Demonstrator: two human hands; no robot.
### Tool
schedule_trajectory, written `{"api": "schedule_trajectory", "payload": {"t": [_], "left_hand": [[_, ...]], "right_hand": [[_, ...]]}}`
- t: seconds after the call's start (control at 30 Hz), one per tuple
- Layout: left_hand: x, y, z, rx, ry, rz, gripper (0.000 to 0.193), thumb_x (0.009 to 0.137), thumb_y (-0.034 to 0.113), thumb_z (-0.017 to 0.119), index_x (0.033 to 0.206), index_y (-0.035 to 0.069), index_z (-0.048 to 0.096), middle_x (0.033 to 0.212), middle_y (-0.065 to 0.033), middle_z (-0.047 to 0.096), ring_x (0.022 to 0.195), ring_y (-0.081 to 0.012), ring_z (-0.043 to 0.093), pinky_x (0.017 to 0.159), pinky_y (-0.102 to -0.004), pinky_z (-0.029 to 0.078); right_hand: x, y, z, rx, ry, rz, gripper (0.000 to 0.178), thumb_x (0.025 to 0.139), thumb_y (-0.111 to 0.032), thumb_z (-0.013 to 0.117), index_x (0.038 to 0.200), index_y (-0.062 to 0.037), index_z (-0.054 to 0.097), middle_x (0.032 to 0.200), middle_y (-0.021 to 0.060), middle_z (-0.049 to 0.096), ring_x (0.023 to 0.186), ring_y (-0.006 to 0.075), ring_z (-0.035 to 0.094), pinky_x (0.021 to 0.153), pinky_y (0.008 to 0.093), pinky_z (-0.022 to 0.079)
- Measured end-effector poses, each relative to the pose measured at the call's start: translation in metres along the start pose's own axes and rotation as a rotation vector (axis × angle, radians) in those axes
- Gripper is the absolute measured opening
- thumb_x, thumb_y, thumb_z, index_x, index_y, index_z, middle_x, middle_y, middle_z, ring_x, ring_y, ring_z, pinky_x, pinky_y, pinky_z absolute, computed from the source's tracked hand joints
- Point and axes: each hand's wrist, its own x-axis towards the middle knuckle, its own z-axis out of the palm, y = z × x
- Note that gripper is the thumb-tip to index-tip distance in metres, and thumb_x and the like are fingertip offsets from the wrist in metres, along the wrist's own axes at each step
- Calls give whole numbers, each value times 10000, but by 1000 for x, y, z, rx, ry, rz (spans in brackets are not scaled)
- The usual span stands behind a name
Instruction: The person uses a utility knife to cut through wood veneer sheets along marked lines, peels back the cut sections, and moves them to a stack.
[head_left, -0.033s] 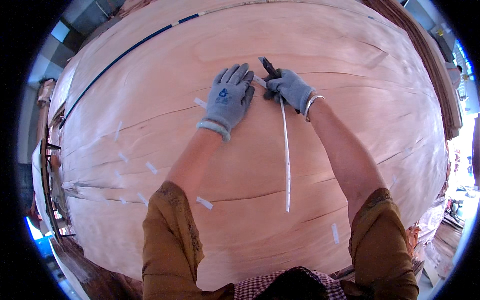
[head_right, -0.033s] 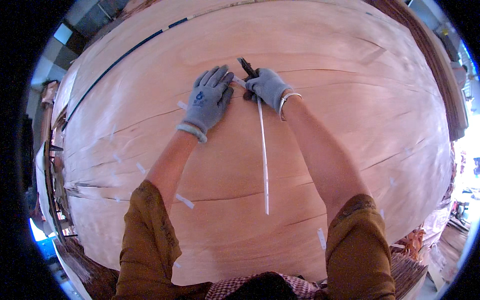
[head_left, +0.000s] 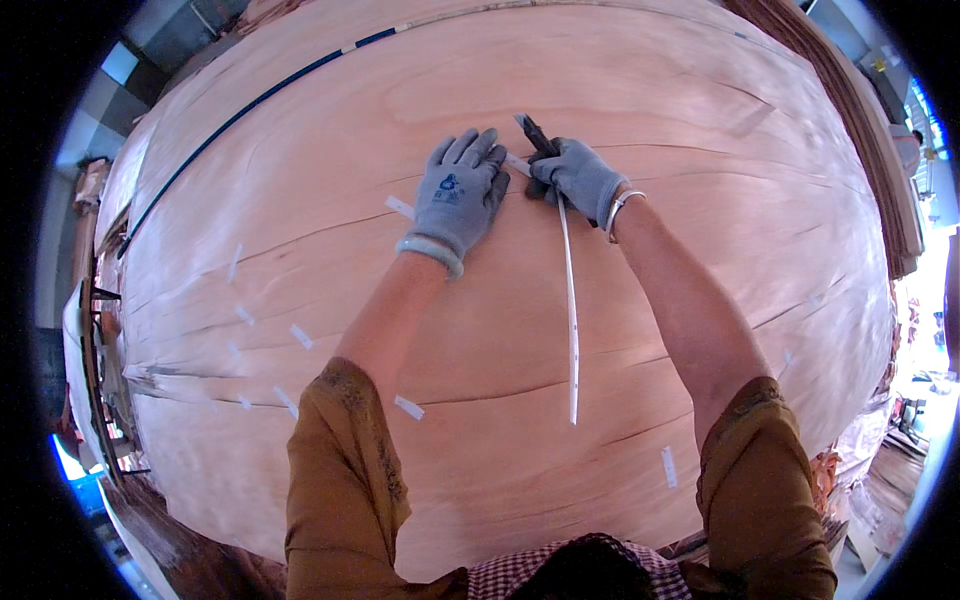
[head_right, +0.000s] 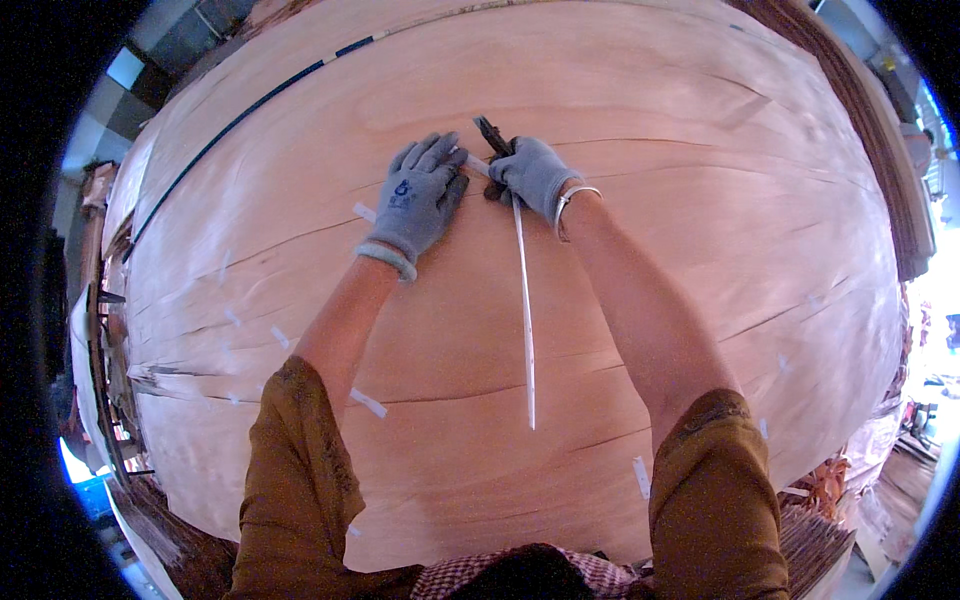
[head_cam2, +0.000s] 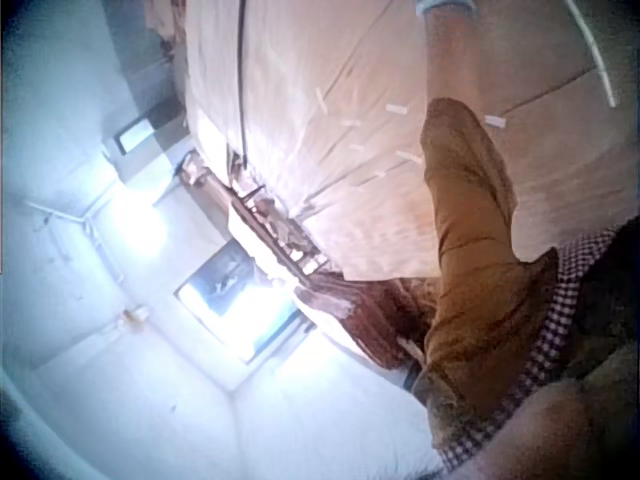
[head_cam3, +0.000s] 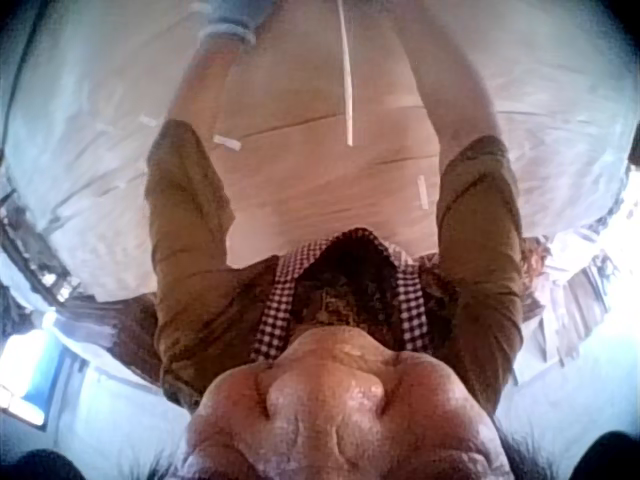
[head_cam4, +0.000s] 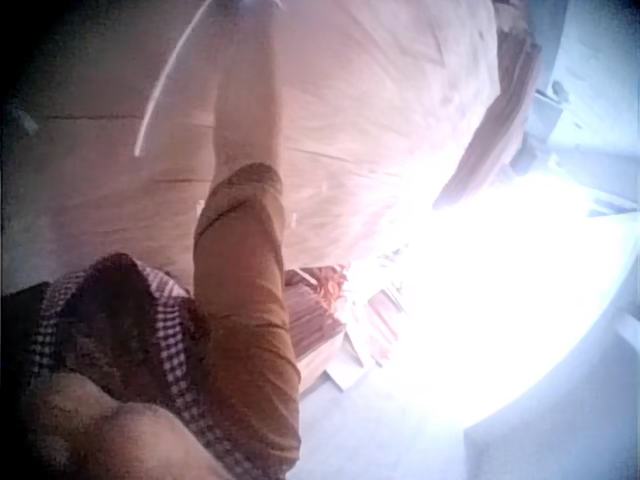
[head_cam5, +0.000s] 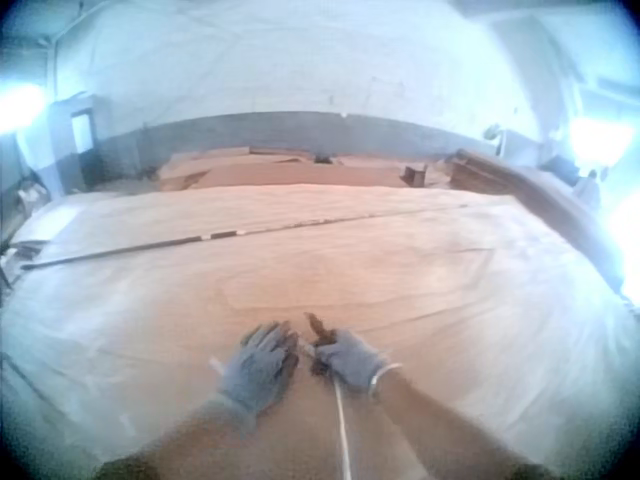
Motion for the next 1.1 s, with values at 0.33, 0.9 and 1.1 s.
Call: {"api": "schedule_trajectory", "payload": {"t": [0.33, 0.9, 1.1], "left_hand": [[20, 9, 9, -118, -96, -285, 262, 801, 223, 631, 1037, 113, 660, 1193, -79, 596, 1107, -290, 529, 975, -409, 370], [14, 36, -4, 9, -273, 44, 412, 831, 298, 566, 1220, 165, 559, 1310, -56, 504, 1241, -284, 418, 1020, -468, 301], [10, 28, -19, 94, -260, 28, 399, 858, 312, 540, 1210, 127, 567, 1315, -73, 504, 1251, -300, 416, 1033, -453, 301]], "right_hand": [[8, 7, -18, -523, 51, -20, 300, 754, -233, 644, 929, 10, 632, 851, 196, 661, 837, 309, 654, 714, 375, 501], [-66, 6, -31, 8, -114, -19, 167, 851, -158, 588, 802, 0, 562, 612, 56, 569, 500, 132, 575, 465, 290, 495], [-104, 11, -109, 238, 79, 52, 208, 870, -214, 608, 938, -18, 604, 726, 90, 653, 494, 101, 542, 439, 237, 417]]}}
